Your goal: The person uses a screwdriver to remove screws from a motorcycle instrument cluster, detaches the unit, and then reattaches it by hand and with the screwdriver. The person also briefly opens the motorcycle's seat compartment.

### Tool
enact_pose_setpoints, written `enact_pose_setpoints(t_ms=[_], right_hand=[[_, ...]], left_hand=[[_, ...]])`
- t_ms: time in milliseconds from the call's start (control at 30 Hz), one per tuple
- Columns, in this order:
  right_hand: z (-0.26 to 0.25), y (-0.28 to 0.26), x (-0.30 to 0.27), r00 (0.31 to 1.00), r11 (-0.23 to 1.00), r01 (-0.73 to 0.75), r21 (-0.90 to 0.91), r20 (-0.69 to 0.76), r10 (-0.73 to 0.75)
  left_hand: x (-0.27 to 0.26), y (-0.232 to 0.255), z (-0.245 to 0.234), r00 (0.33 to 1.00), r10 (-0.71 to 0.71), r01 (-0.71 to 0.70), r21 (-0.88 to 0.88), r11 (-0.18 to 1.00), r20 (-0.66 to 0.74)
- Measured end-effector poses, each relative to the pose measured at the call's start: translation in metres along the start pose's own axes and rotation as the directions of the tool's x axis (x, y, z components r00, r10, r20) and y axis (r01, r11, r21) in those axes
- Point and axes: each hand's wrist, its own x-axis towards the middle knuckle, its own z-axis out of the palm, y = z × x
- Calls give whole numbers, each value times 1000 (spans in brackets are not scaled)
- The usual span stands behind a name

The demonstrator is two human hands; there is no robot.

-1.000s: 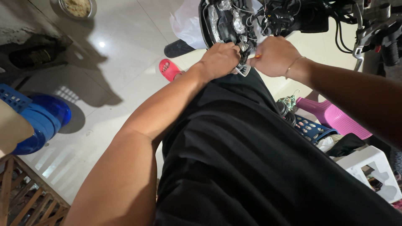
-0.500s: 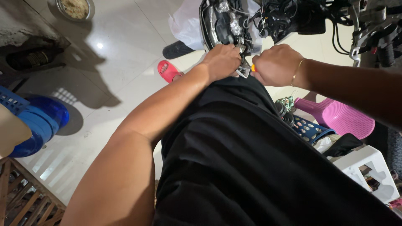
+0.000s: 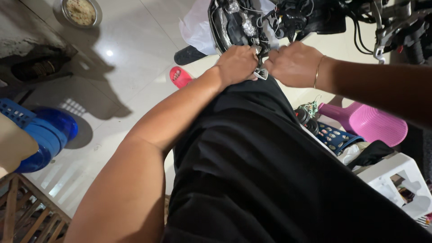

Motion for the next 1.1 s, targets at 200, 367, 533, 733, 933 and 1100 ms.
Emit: enact_pose_setpoints(t_ms=[200,367,533,733,933,1100], right_hand=[[4,-9,11,997,990,-63,127,53,57],[2,-19,11,953,904,-303,301,87,290],[10,-19,13,902,822,-432,371,173,396],[18,-13,18,855,715,-517,470,246,456],[13,-11,20,812,626,-583,518,353,465],[4,-9,19,824,662,-566,491,321,466]], left_hand=[[-7,-3,8,992,42,-43,1,999,-120],[-7,-3,6,999,-11,12,-28,1000,40],[-3,0,5,997,-25,27,-32,999,68],[-3,0,2,999,-19,19,-6,1000,46],[-3,1,-2,996,-33,34,-11,999,83],[0,-3,-10,997,3,-4,11,1000,72]])
